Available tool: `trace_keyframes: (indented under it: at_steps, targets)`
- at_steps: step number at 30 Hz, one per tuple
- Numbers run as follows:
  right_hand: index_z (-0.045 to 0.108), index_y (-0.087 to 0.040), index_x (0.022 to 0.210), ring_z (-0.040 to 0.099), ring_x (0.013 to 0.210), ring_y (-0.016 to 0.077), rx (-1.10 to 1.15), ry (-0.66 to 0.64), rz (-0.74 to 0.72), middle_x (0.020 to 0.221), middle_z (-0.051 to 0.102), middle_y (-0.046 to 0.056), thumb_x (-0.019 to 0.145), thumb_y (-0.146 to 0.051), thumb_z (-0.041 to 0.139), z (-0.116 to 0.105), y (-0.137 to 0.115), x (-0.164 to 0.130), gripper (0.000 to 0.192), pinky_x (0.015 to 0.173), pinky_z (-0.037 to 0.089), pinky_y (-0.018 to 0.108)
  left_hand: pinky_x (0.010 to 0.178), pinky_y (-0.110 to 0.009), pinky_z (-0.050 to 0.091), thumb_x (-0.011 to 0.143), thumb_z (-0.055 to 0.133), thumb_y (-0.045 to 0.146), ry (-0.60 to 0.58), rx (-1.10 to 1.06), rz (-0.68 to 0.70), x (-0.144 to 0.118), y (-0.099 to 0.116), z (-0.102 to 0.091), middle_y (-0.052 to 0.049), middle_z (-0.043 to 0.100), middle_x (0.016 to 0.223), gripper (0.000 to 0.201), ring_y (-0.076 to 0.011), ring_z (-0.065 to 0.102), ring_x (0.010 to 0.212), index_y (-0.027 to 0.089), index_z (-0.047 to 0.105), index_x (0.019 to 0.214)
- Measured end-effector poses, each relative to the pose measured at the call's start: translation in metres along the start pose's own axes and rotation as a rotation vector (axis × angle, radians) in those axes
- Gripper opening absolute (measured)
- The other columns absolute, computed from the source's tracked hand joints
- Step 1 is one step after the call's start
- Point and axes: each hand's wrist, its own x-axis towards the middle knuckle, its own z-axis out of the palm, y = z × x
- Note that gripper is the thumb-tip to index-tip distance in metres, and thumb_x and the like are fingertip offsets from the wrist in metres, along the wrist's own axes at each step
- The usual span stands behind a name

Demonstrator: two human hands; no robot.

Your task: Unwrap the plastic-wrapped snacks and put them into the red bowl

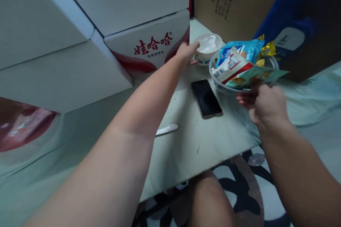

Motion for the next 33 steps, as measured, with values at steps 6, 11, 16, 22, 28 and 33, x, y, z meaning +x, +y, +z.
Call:
trace_keyframes:
  at_steps: [6,11,16,22,28,33]
  targets:
    - [0.058,-0.018,0.067,0.058,0.039,0.0114,-0.031,0.008,0.079,0.047,0.059,0.004,0.086,-0.001,0.044,0.01,0.008,0.04,0.029,0.046,0.045,0.026,0.113,-0.059,0.038,0.067,0.082,0.017,0.02,0.356,0.293,-0.011,-0.067,-0.045,-0.008,0.057,0.09,0.025,-0.0395,0.057,0.122,0.021,0.057,0.073]
    - [0.058,-0.016,0.081,0.062,0.047,0.0114,-0.048,-0.123,0.12,0.054,0.064,0.004,0.097,-0.011,0.046,0.029,0.012,0.058,0.021,0.05,0.052,0.022,0.113,-0.053,0.039,0.087,0.059,0.027,-0.145,0.984,0.5,-0.055,-0.082,-0.077,-0.016,0.064,0.12,0.024,-0.0371,0.055,0.125,0.02,0.07,0.107]
    - [0.052,-0.016,0.093,0.061,0.054,0.0098,-0.049,-0.186,0.043,0.061,0.06,-0.002,0.103,-0.017,0.042,0.084,0.014,0.091,0.015,0.053,0.052,0.02,0.11,-0.044,0.044,0.097,0.044,0.022,-0.112,1.253,0.497,-0.075,-0.076,-0.072,-0.016,0.061,0.134,0.037,-0.0323,0.055,0.128,0.018,0.066,0.127]
    - [0.051,-0.011,0.103,0.062,0.082,0.004,-0.167,-0.312,0.038,0.107,0.061,0.005,0.101,-0.017,0.05,0.164,-0.001,0.122,0.007,0.065,0.046,0.02,0.109,-0.048,0.044,0.096,0.053,0.022,-0.099,1.169,0.533,-0.06,-0.086,-0.071,-0.014,0.062,0.131,0.028,-0.0336,0.055,0.128,0.022,0.068,0.118]
    - [0.057,-0.011,0.113,0.064,0.07,0.0034,-0.272,-0.49,-0.055,0.088,0.066,0.0,0.095,-0.004,0.056,0.118,0.014,0.043,0.019,0.071,0.048,0.022,0.099,-0.043,0.05,0.086,0.064,0.012,-0.035,0.832,0.514,-0.09,-0.068,-0.068,-0.01,0.071,0.105,0.016,-0.0287,0.066,0.109,0.021,0.071,0.098]
    - [0.062,-0.017,0.092,0.057,0.05,0.0068,-0.236,-0.604,-0.103,0.062,0.06,-0.006,0.089,-0.007,0.055,0.038,0.054,-0.065,0.012,0.056,0.05,0.022,0.078,-0.03,0.055,0.095,0.063,0.025,0.126,0.32,0.624,-0.263,-0.01,-0.098,-0.001,0.066,0.076,0.015,-0.0159,0.067,0.08,0.021,0.068,0.082]
